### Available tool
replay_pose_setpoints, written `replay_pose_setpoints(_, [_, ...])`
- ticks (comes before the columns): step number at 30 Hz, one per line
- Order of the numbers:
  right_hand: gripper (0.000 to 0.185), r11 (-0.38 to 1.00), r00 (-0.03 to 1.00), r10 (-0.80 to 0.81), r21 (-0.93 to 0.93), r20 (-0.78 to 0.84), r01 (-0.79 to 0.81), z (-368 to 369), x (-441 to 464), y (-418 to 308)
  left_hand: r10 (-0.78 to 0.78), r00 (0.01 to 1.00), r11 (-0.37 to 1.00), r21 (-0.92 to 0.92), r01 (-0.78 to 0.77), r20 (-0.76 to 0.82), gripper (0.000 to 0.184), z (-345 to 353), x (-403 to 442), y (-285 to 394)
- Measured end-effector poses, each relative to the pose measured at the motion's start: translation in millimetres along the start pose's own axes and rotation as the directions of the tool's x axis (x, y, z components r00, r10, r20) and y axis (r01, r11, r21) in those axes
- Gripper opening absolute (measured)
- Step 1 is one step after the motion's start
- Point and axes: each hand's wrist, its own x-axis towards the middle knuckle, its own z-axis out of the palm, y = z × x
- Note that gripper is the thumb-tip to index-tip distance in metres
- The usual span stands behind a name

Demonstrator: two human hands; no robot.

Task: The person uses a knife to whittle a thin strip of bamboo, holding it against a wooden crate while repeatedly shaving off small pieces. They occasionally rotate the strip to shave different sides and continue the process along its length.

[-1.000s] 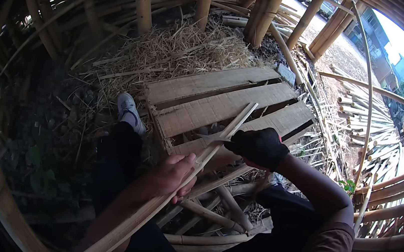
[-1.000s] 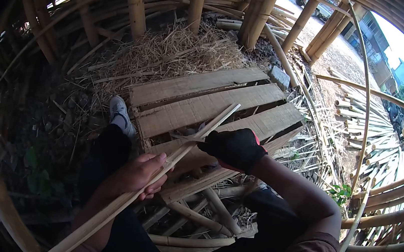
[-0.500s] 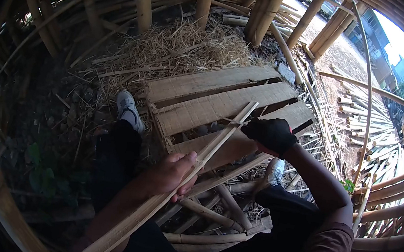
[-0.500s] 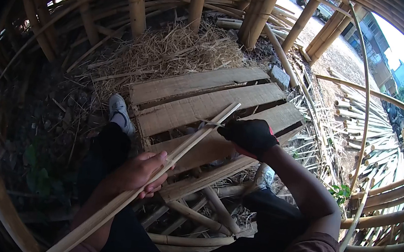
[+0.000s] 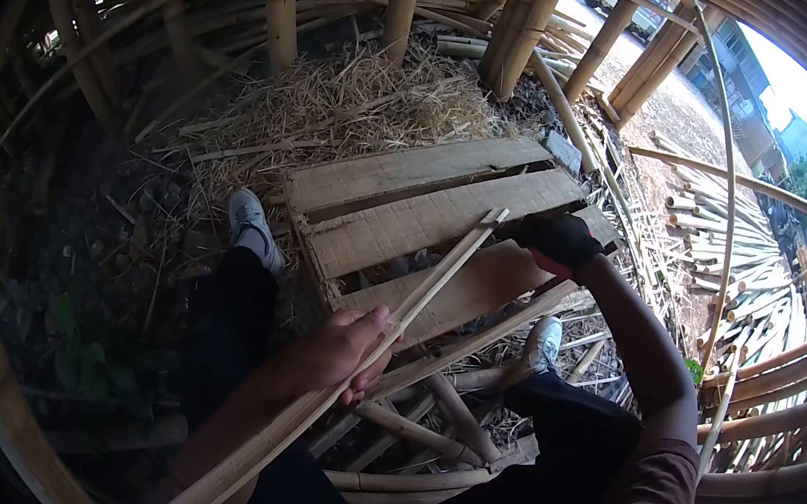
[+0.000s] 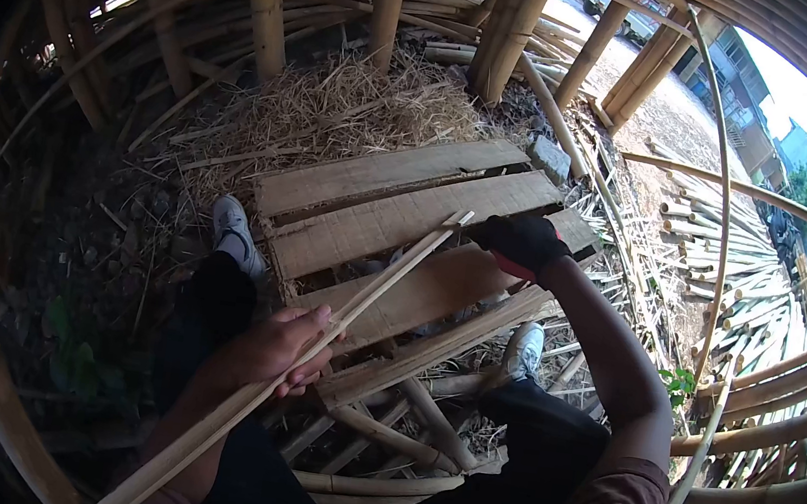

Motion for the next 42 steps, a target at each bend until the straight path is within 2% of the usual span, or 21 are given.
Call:
replay_pose_setpoints(2, [0.026,0.998,0.991,0.062,-0.016,0.118,-0.060,-3.4,5.1,4.5,-0.002,0.999,1.000,-0.019,0.003,0.047,0.048,-6.7,3.0,-2.8])
replay_pose_setpoints(3, [0.032,0.977,0.954,0.209,-0.094,0.216,-0.193,-24.6,9.8,-22.3,-0.005,0.999,1.000,-0.017,0.006,0.047,0.048,-6.0,2.6,-3.3])
replay_pose_setpoints(6, [0.039,0.978,0.953,0.203,0.007,0.224,-0.210,-44.8,5.4,-73.7,-0.018,0.999,0.999,0.030,0.017,0.028,0.048,-5.6,3.0,-2.3])
replay_pose_setpoints(7, [0.032,1.000,0.995,0.023,-0.020,0.098,-0.021,-31.6,-0.2,-72.6,-0.009,0.999,1.000,0.027,0.008,0.045,0.048,-4.2,2.4,-2.1])
replay_pose_setpoints(8, [0.032,1.000,0.995,0.021,-0.016,0.102,-0.019,-22.5,0.3,-63.7,-0.003,0.998,1.000,0.025,0.001,0.061,0.048,-3.4,1.8,-2.6])
replay_pose_setpoints(10, [0.038,0.986,0.996,0.031,0.160,0.083,-0.044,-14.9,3.9,-42.9,-0.015,0.999,0.999,0.039,0.014,0.042,0.048,-3.0,1.6,-4.7])
replay_pose_setpoints(11, [0.034,0.991,0.974,0.135,-0.014,0.182,-0.135,-24.3,8.6,-36.0,-0.013,1.000,0.998,0.060,0.011,0.022,0.048,-3.0,2.6,-3.8])
replay_pose_setpoints(16, [0.035,0.966,0.968,0.204,-0.187,0.143,-0.176,-15.1,14.9,-9.7,-0.010,0.999,1.000,0.010,0.009,0.050,0.048,-6.5,5.8,-4.6])
replay_pose_setpoints(20, [0.034,0.995,0.986,0.076,-0.068,0.148,-0.066,-24.9,10.4,-38.9,-0.023,0.997,1.000,-0.017,0.025,0.077,0.047,-6.2,5.5,-4.5])
replay_pose_setpoints(22, [0.034,0.993,0.993,-0.102,0.049,-0.060,0.105,-7.7,2.5,-14.6,-0.024,0.999,1.000,-0.012,0.024,0.033,0.044,1.2,0.4,0.2])
replay_pose_setpoints(23, [0.030,0.996,0.994,0.089,0.019,0.057,-0.090,1.2,4.7,7.0,-0.014,1.000,1.000,-0.003,0.014,-0.006,0.042,4.2,-1.2,1.6])
replay_pose_setpoints(24, [0.030,0.996,0.994,0.092,0.016,0.053,-0.093,0.2,5.7,10.2,-0.011,1.000,1.000,0.001,0.011,-0.004,0.042,4.5,-0.8,2.2])
replay_pose_setpoints(26, [0.029,0.956,0.972,0.219,-0.216,0.087,-0.197,-4.1,10.6,15.6,-0.029,1.000,0.998,-0.048,0.029,-0.002,0.041,4.1,0.7,3.7])
replay_pose_setpoints(28, [0.028,0.951,0.973,0.217,-0.240,0.071,-0.195,-15.9,7.7,-9.0,-0.034,0.999,0.997,-0.064,0.034,0.006,0.041,4.1,0.4,2.7])
replay_pose_setpoints(30, [0.028,0.982,0.994,-0.108,-0.150,0.026,0.111,-16.0,5.7,-23.9,-0.042,0.999,0.996,-0.074,0.042,0.015,0.042,2.9,0.6,3.7])
replay_pose_setpoints(32, [0.029,0.989,0.996,-0.078,-0.124,0.038,0.082,-13.3,1.2,-15.2,-0.047,0.999,0.998,-0.040,0.047,0.013,0.041,4.1,-0.8,2.5])
replay_pose_setpoints(34, [0.034,0.974,0.972,0.224,-0.030,0.071,-0.223,-0.9,0.4,35.7,-0.049,0.999,0.998,-0.027,0.049,0.003,0.041,5.7,1.0,0.2])
replay_pose_setpoints(36, [0.038,0.983,0.987,0.162,-0.090,0.019,-0.159,-7.9,3.5,34.9,-0.025,1.000,1.000,-0.006,0.025,-0.007,0.041,4.3,3.5,4.7])
replay_pose_setpoints(38, [0.042,0.922,0.957,0.276,-0.303,0.083,-0.240,-17.9,8.8,-0.4,-0.005,1.000,0.998,-0.064,0.006,0.017,0.041,3.4,1.8,4.2])
replay_pose_setpoints(40, [0.044,0.959,0.968,0.209,-0.225,0.139,-0.175,-14.1,11.3,-1.3,-0.011,1.000,0.997,-0.080,0.012,0.025,0.041,1.7,5.1,2.7])
replay_pose_setpoints(42, [0.045,0.930,0.962,0.272,-0.255,-0.011,-0.266,7.3,6.4,26.9,-0.027,0.999,1.000,-0.005,0.027,0.022,0.042,0.3,3.9,0.2])
